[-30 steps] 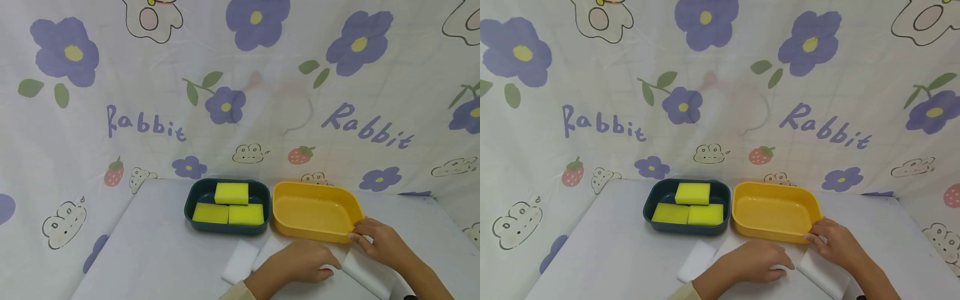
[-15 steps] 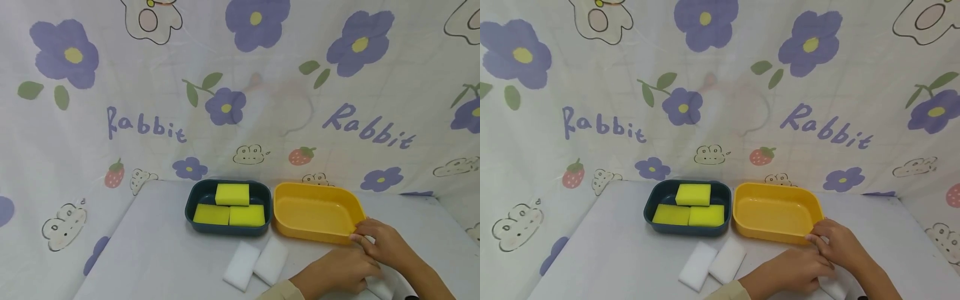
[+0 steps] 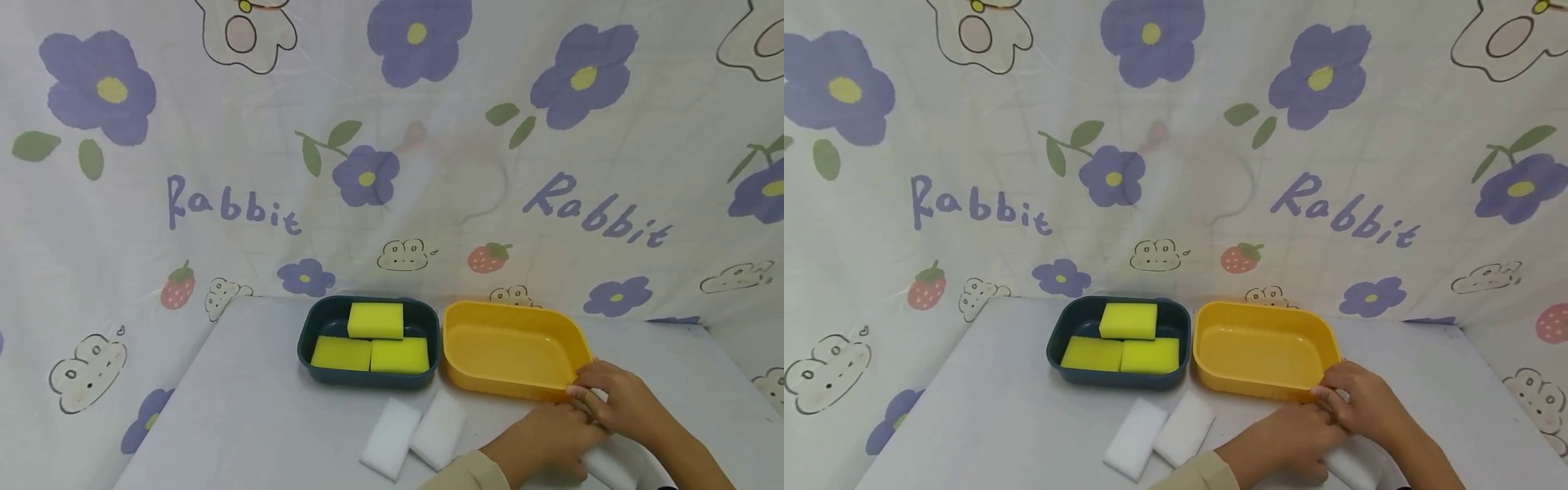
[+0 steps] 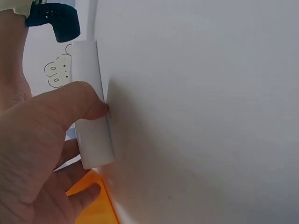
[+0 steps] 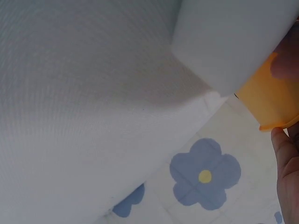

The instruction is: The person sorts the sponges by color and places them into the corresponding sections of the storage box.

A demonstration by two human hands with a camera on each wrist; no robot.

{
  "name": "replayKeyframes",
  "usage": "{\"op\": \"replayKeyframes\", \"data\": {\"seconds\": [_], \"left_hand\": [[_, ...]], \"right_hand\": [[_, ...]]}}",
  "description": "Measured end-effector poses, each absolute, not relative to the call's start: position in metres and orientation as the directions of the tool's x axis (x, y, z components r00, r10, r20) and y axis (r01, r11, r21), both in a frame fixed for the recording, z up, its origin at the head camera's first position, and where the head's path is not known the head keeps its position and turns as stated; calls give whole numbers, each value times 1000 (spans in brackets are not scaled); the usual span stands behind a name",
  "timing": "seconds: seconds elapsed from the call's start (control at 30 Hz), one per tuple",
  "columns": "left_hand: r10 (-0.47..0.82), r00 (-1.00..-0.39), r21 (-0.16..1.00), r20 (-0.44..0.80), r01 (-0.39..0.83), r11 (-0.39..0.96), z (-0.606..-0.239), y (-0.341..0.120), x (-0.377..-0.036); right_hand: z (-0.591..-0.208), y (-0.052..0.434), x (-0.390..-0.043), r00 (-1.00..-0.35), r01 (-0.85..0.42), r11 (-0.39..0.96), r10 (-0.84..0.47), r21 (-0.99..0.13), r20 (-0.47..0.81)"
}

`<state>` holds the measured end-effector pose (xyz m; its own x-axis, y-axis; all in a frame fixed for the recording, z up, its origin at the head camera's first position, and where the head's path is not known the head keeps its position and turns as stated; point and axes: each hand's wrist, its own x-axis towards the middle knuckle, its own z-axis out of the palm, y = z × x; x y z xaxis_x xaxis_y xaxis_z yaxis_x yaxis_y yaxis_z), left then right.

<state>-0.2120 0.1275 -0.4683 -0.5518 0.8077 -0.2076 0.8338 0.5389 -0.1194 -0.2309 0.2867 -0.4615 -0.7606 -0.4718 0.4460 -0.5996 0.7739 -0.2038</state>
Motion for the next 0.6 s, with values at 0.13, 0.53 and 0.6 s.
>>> {"op": "replayKeyframes", "data": {"seconds": [0.13,0.53,0.6], "left_hand": [[819,-536,-105,-204,844,526,-469,126,-215],[840,-513,-21,-179,855,518,-467,115,-220],[835,-519,15,-181,848,530,-466,111,-220]], "right_hand": [[-462,287,-231,-756,-602,769,-464,-212,462],[-466,287,-230,-734,-617,762,-468,-197,492],[-466,287,-231,-730,-619,763,-470,-187,496]]}}
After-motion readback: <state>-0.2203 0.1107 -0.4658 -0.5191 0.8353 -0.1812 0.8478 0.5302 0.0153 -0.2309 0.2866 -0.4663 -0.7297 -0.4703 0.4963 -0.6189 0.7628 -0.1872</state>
